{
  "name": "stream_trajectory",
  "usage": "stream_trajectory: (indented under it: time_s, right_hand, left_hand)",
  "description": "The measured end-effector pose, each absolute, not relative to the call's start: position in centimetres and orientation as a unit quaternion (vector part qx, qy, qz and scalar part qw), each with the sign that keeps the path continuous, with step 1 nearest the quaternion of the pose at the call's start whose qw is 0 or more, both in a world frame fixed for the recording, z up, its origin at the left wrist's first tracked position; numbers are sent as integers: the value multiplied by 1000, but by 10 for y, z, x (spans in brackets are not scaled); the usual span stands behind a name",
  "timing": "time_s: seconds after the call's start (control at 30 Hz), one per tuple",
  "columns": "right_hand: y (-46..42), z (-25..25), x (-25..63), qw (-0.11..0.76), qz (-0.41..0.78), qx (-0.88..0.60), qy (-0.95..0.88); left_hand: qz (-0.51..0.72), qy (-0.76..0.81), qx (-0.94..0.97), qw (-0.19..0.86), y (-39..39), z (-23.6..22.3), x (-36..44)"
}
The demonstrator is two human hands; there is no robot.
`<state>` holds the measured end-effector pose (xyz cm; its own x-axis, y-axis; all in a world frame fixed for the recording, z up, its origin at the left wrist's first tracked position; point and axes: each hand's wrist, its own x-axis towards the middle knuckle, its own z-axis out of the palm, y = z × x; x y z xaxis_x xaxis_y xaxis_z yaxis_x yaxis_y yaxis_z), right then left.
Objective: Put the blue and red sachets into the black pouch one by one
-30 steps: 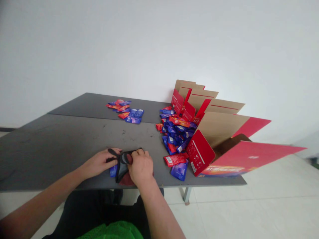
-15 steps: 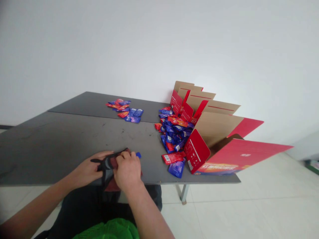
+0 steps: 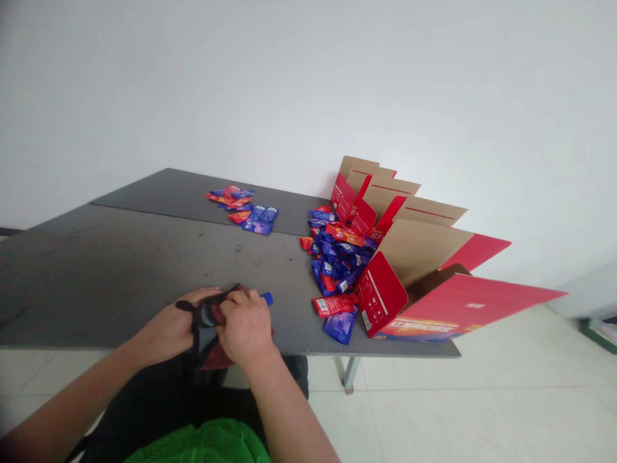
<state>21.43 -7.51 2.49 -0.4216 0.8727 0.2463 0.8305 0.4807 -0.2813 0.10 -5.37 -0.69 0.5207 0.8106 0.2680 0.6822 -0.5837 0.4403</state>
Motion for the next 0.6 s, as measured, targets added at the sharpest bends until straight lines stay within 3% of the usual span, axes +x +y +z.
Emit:
stream_trajectory:
  time_s: [0.2, 0.33, 0.43, 0.6]
  right_hand:
    - [-49, 29, 255, 146, 1, -686, -712]
    - [-63, 37, 223, 191, -2, -595, -781]
    - [-75, 30, 196, 169, 45, -505, -845]
    - [-56, 20, 237, 155, 38, -607, -778]
  left_hand:
    - [222, 436, 862, 131, -53, -7, -1]
    - [231, 415, 868, 147, -50, -11, -2]
    - [240, 412, 864, 163, -49, -12, -2]
    - [196, 431, 870, 137, -50, -14, -5]
